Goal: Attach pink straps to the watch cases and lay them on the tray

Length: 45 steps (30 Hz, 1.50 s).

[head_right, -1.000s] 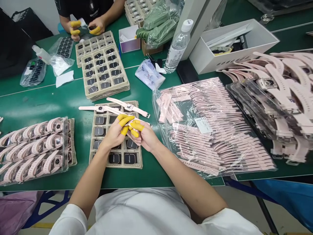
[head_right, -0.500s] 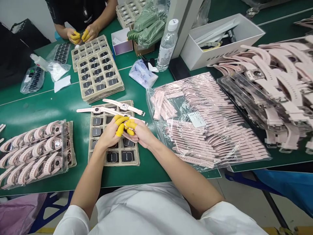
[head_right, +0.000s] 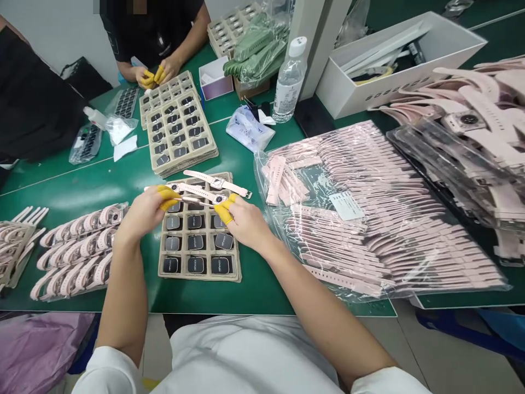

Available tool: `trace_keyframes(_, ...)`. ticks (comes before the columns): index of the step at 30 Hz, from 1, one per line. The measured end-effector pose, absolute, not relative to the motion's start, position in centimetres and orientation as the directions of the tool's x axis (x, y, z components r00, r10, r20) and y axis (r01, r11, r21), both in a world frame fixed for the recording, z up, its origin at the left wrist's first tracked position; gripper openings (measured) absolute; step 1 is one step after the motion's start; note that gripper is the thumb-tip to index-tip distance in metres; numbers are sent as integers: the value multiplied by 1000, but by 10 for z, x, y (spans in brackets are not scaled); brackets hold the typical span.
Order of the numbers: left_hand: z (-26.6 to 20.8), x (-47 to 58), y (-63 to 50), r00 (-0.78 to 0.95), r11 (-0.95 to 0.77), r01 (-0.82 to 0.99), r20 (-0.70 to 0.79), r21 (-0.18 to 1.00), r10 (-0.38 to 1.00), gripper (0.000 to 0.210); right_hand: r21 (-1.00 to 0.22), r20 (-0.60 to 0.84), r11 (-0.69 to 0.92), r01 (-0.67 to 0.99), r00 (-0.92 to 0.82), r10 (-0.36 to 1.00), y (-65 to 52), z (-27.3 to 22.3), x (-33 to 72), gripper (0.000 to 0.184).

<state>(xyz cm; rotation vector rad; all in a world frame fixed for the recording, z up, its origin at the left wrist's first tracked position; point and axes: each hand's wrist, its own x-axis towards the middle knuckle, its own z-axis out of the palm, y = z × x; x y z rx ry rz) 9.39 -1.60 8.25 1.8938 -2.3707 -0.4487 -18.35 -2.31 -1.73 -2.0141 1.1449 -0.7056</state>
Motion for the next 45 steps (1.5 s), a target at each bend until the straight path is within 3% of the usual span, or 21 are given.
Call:
trace_keyframes(2, 81, 102, -25, -242, 204, -960, -199, 190, -950, 28, -717, 107, -383, -582, 451, -886, -23, -23, -178, 33)
trace_keyframes(8, 50, 111, -49, -234, 193, -970, -331, 151, -914, 25, -461, -20, -391, -796, 450, -893, -23, -26, -161, 32)
trace_keyframes(11, 34, 111, -52, -219, 209, -976, -305, 64, -927, 26, -448, 14, -397, -801, 437, -899, -24, -20, -160, 32)
trace_keyframes(15, 25, 107, -40, -152, 157, -987, -149, -20, -977, 25, -439, 29, -294, -849, 314, -949, -28, -5, -181, 29)
trace_keyframes(18, 27, 104, -22, -54, 67, -992, -122, -106, -991, 26, -371, -72, -86, -925, 121, -990, -35, 8, -213, 26)
trace_keyframes(22, 35, 103, -3, -4, 51, -982, -249, -181, -969, 33, -239, -243, 127, -963, -67, -968, -47, 17, -246, 32)
trace_keyframes(27, 36, 99, -4, 12, 66, -967, -303, -244, -953, 40, -172, -253, 111, -979, -65, -965, -52, 10, -243, 43)
trace_keyframes(33, 23, 103, -7, 26, 25, -973, -215, -230, -976, 36, -203, -293, 142, -969, -78, -953, -53, 13, -239, 31)
trace_keyframes(36, 24, 111, -5, 14, 15, -989, -194, -147, -981, 34, -301, -224, 113, -947, -45, -974, -52, 15, -240, 32)
trace_keyframes(38, 30, 114, -3, 54, -54, -999, -159, -2, -986, 32, -464, -132, 54, -884, 9, -991, -49, 14, -239, 31)
trace_keyframes(42, 41, 105, 1, 215, -208, -832, -45, 514, -976, 30, -888, 44, -69, -455, 66, -997, -44, 13, -235, 29)
trace_keyframes(45, 33, 77, 2, 216, -112, -498, -2, 860, -976, 28, -979, 137, -133, -155, -12, -991, -39, 17, -227, 37)
